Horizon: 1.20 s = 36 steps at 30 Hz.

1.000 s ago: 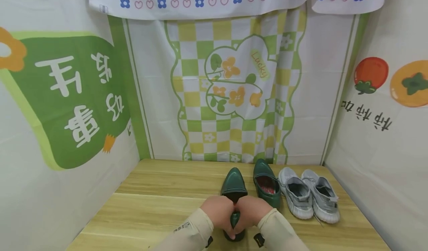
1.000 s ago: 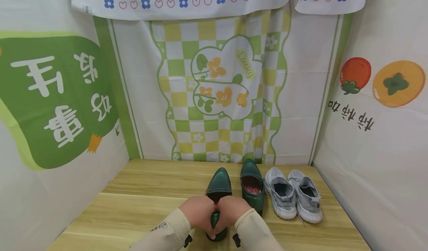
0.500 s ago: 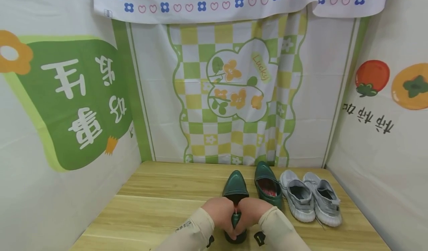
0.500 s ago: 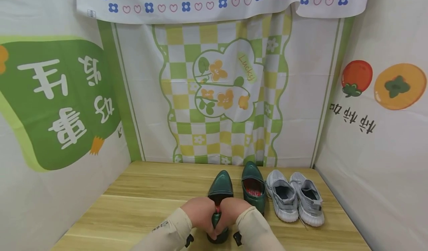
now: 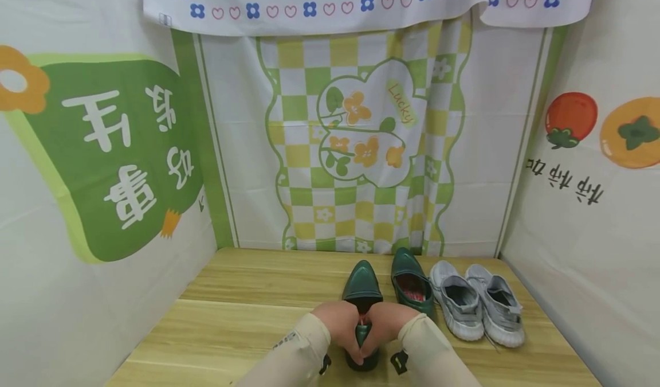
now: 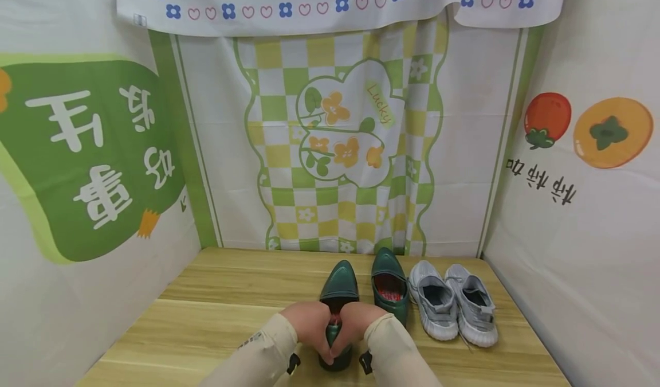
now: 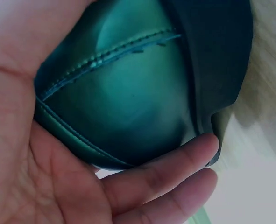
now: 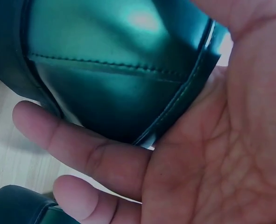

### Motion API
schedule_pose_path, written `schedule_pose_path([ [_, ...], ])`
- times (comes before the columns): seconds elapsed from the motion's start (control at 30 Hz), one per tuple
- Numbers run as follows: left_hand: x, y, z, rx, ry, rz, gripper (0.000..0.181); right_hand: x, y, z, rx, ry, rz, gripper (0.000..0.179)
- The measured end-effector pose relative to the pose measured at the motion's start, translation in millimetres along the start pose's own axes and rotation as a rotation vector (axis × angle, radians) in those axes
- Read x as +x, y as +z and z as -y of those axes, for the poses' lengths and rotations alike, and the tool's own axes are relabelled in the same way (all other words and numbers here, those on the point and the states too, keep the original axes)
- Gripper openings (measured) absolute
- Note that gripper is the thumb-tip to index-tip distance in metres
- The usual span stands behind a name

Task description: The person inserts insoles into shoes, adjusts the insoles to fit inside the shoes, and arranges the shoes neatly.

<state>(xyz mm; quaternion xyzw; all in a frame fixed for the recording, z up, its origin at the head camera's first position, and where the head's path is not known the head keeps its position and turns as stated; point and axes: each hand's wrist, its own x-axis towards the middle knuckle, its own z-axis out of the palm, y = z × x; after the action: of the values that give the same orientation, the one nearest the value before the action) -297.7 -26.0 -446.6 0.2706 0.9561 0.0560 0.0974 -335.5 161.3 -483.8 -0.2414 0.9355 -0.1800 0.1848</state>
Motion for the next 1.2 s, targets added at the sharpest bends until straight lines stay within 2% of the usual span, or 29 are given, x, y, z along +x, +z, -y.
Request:
schedule_pose_path([
  [0.07, 0.4, 1.7, 1.2, 0.001, 0.007, -0.013, 0.042, 0.3, 1.0, 1.5, -0.013, 0.015, -0.012, 0.029],
  [0.17, 0.9, 5.1, 3.0, 0.012, 0.026, -0.047, 0.045, -21.2, -7.9, 28.7, -0.022, 0.061, -0.032, 0.027],
  [0.27, 1.3, 7.6, 4.2, 0.038, 0.044, -0.076, 0.047, -34.0, -14.3, 42.3, -0.009, 0.058, -0.029, 0.026],
  [0.33, 0.9, 8.9, 5.0, 0.067, 0.052, -0.085, 0.045, -36.4, -15.1, 42.2, -0.002, 0.038, -0.023, 0.027],
  [0.53, 0.0, 5.3, 8.3, 0.155, 0.063, -0.112, 0.054, -37.0, -18.1, 33.6, -0.072, -0.004, -0.056, 0.051],
  [0.77, 2.8, 4.1, 9.6, 0.15, 0.062, -0.109, 0.052, -35.4, -20.8, 32.7, -0.101, 0.016, -0.075, 0.043],
  [1.0, 3.9, 4.2, 9.5, 0.141, 0.062, -0.113, 0.052, -33.3, -19.9, 30.9, -0.11, 0.049, -0.09, 0.044],
  [1.2, 6.2, 5.7, 11.5, 0.123, 0.072, -0.082, 0.047, -30.0, -18.2, 25.9, -0.059, 0.003, -0.05, 0.045],
])
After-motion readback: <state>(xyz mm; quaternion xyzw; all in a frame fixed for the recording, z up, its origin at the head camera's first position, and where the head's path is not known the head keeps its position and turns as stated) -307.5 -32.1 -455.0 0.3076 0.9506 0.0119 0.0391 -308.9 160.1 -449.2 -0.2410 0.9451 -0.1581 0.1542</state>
